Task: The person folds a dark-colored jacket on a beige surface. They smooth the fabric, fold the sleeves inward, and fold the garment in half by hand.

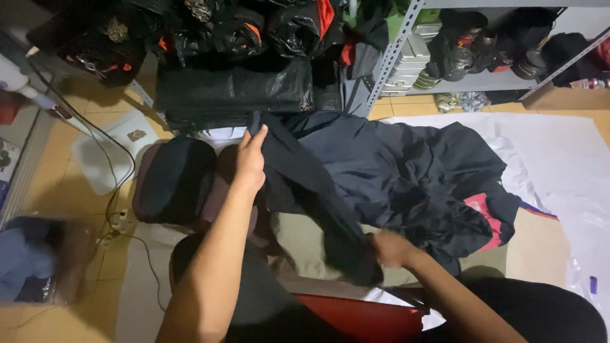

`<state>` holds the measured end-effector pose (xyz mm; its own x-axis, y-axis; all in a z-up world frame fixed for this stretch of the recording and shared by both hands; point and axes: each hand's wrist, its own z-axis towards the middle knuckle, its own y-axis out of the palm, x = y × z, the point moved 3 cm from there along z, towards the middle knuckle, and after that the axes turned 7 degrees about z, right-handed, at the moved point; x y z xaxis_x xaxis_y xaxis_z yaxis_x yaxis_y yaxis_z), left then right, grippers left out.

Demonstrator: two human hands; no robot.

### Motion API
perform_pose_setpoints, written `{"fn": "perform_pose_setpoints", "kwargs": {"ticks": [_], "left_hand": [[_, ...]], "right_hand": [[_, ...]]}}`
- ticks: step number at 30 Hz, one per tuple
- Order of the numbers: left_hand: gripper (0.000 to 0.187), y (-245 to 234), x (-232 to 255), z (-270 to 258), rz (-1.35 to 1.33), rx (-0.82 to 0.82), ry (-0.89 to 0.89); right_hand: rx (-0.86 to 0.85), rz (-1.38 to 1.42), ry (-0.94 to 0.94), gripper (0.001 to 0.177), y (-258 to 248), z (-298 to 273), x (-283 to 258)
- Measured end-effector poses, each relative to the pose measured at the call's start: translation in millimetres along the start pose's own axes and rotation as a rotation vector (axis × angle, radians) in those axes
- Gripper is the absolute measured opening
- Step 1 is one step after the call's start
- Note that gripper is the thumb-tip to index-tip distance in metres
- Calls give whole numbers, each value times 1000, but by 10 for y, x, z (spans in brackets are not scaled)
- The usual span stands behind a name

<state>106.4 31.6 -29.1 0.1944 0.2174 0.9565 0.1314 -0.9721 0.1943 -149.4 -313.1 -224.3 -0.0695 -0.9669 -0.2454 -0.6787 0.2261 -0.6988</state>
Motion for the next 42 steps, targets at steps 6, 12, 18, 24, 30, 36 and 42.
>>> {"fn": "perform_pose_setpoints", "kwargs": {"ticks": [6,12,18,24,30,36,42], "left_hand": [[21,283,190,-589,155,-321,-143],[18,569,137,-1083,-53,-863,-245],[11,119,-122,-450,-426,-499,-342],[27,-223,615,-466,-441,-386,-143],[48,-89,-236,104,1276,-357,256],[71,205,-54,-400,1337,-542,116],[39,46,293,-303,708,-503,167]], "right_hand": [[49,516,-476,51,-1123,-615,-798],[602,705,-109,105,-1784,-635,-1725],[709,33,451,22,-1671,144,-646],[739,403,595,30,-1813,-211,657],[395,235,232,79,-1545,-408,-28],[362,220,161,29,-765,366,495],[129,491,-837,96,-1955,-446,1731]]}}
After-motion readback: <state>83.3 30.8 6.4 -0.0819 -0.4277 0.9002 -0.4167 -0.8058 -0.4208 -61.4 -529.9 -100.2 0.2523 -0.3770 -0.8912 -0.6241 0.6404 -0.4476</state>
